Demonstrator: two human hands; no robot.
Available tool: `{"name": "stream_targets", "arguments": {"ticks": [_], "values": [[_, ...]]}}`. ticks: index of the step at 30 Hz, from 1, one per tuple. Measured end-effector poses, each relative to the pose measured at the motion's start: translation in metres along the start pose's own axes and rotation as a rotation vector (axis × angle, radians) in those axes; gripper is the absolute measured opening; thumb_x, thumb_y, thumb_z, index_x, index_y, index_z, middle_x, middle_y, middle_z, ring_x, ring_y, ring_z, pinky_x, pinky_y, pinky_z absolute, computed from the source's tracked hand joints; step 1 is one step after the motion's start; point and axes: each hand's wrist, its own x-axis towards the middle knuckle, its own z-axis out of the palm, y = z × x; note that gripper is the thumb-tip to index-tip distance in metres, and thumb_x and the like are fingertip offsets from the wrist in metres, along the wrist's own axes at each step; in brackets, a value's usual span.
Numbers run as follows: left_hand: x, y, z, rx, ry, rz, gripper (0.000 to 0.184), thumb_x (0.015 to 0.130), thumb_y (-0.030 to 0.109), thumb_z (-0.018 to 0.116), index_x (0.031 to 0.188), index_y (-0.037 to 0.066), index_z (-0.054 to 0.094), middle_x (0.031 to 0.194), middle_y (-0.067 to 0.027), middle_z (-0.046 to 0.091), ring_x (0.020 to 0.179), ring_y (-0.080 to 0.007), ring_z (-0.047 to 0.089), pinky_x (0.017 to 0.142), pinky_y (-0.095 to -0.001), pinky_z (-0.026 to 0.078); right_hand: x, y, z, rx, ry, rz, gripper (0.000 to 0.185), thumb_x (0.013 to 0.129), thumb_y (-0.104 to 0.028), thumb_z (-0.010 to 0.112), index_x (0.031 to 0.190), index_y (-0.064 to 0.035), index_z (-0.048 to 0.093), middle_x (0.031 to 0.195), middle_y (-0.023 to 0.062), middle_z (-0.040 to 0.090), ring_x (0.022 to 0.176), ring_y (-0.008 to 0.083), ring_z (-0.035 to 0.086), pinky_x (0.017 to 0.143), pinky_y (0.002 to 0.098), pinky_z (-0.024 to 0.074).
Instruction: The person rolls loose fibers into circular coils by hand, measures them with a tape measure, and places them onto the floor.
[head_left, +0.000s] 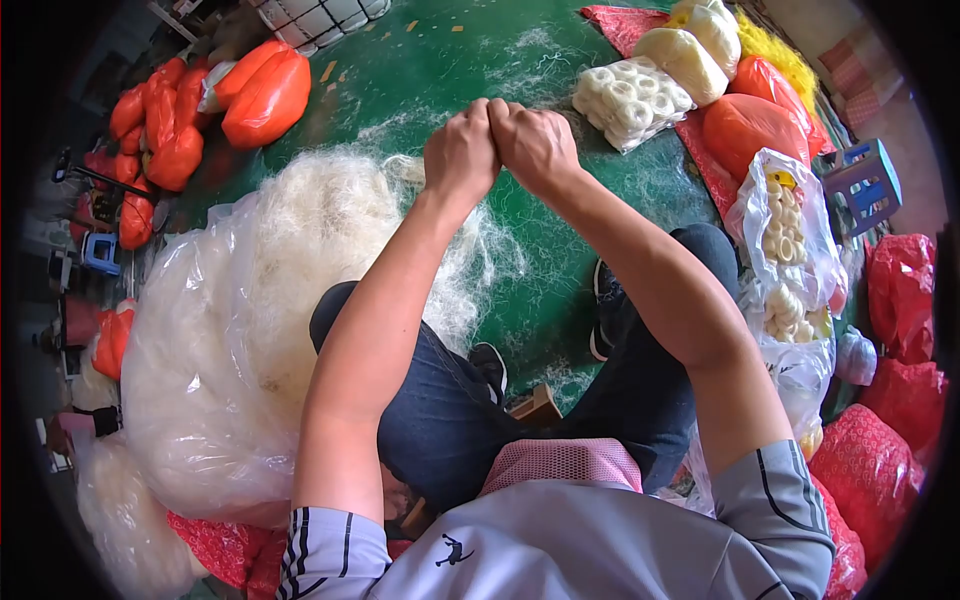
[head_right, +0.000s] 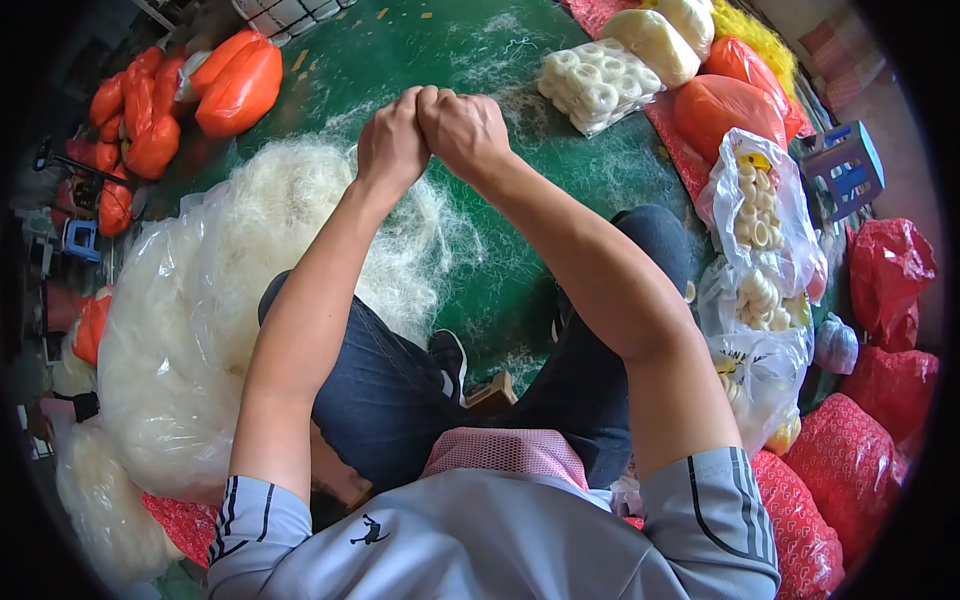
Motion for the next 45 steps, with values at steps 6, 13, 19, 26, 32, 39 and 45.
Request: {"name": "stream_targets", "arguments": {"ticks": [6, 13, 19, 26, 32, 39, 45], "values": [[0.008, -0.005, -0.006, -0.137, -0.104, -0.153, 0.026, 0.094, 0.016, 0.059, 0.113, 0.002, 0.069, 0.1, -0.027, 0.072, 0.096, -0.0464, 0.07, 0.083, -0.0517, 0.055, 0.001, 0.009, 0.0, 0.12, -0.069, 0.048, 0.013, 0.091, -0.013, 0.057, 0.092, -0.0012, 0.061, 0.083, 0.0195, 0.073, 0.076, 0.0374, 0.074, 0.067, 0.0472, 0.059], [0.008, -0.005, -0.005, -0.001, -0.085, -0.062, 0.022, 0.094, 0.014, 0.058, 0.109, 0.002, 0.07, 0.092, -0.0266, 0.073, 0.092, -0.0454, 0.072, 0.08, -0.0506, 0.057, -0.002, 0.0, 0.003, 0.095, 0.021, 0.012, 0.013, 0.092, -0.015, 0.056, 0.093, -0.0025, 0.061, 0.084, 0.0201, 0.073, 0.079, 0.0403, 0.073, 0.071, 0.0481, 0.0589], [0.005, -0.008, 0.004, 0.055, 0.107, 0.105, 0.019, 0.094, 0.011, 0.057, 0.1, -0.004, 0.067, 0.089, -0.0279, 0.073, 0.087, -0.0446, 0.073, 0.078, -0.0504, 0.058, 0.0, 0.006, -0.003, 0.129, -0.063, 0.03, 0.014, 0.093, -0.015, 0.057, 0.098, -0.0019, 0.059, 0.089, 0.0199, 0.073, 0.08, 0.041, 0.073, 0.071, 0.0489, 0.0584], [0.011, 0.002, -0.012, -0.075, -0.021, -0.033, 0.018, 0.094, 0.011, 0.057, 0.103, -0.003, 0.065, 0.095, -0.0274, 0.073, 0.091, -0.0458, 0.071, 0.079, -0.0509, 0.057, 0.004, 0.004, 0.001, 0.192, 0.006, 0.028, 0.014, 0.092, -0.013, 0.057, 0.097, -0.0003, 0.059, 0.089, 0.0207, 0.073, 0.082, 0.0405, 0.073, 0.073, 0.0488, 0.059], [0.009, -0.007, 0.002, 0.0, -0.065, -0.022, 0.025, 0.094, 0.013, 0.06, 0.115, 0.004, 0.07, 0.101, -0.0243, 0.074, 0.097, -0.0425, 0.072, 0.082, -0.0468, 0.057, 0.004, -0.003, -0.007, 0.043, -0.132, 0.062, 0.015, 0.094, -0.012, 0.053, 0.1, 0.0009, 0.057, 0.095, 0.0228, 0.072, 0.087, 0.0413, 0.072, 0.075, 0.0483, 0.0585], [0.008, -0.004, -0.001, -0.051, -0.05, -0.07, 0.027, 0.094, 0.014, 0.059, 0.116, 0.004, 0.069, 0.1, -0.0244, 0.074, 0.098, -0.0424, 0.072, 0.083, -0.0472, 0.057, 0.005, 0.006, -0.004, 0.137, -0.116, 0.069, 0.016, 0.092, -0.013, 0.055, 0.1, 0.001, 0.056, 0.092, 0.0233, 0.073, 0.084, 0.0413, 0.073, 0.075, 0.0471, 0.0593], [0.013, 0.0, -0.01, -0.17, -0.056, -0.119, 0.027, 0.096, 0.018, 0.055, 0.107, -0.004, 0.067, 0.094, -0.0294, 0.072, 0.094, -0.0458, 0.072, 0.081, -0.0525, 0.056, 0.004, 0.005, 0.002, 0.174, 0.048, 0.005, 0.011, 0.091, -0.011, 0.058, 0.095, -0.0007, 0.059, 0.089, 0.0213, 0.073, 0.083, 0.0399, 0.074, 0.073, 0.0461, 0.0599]]}}
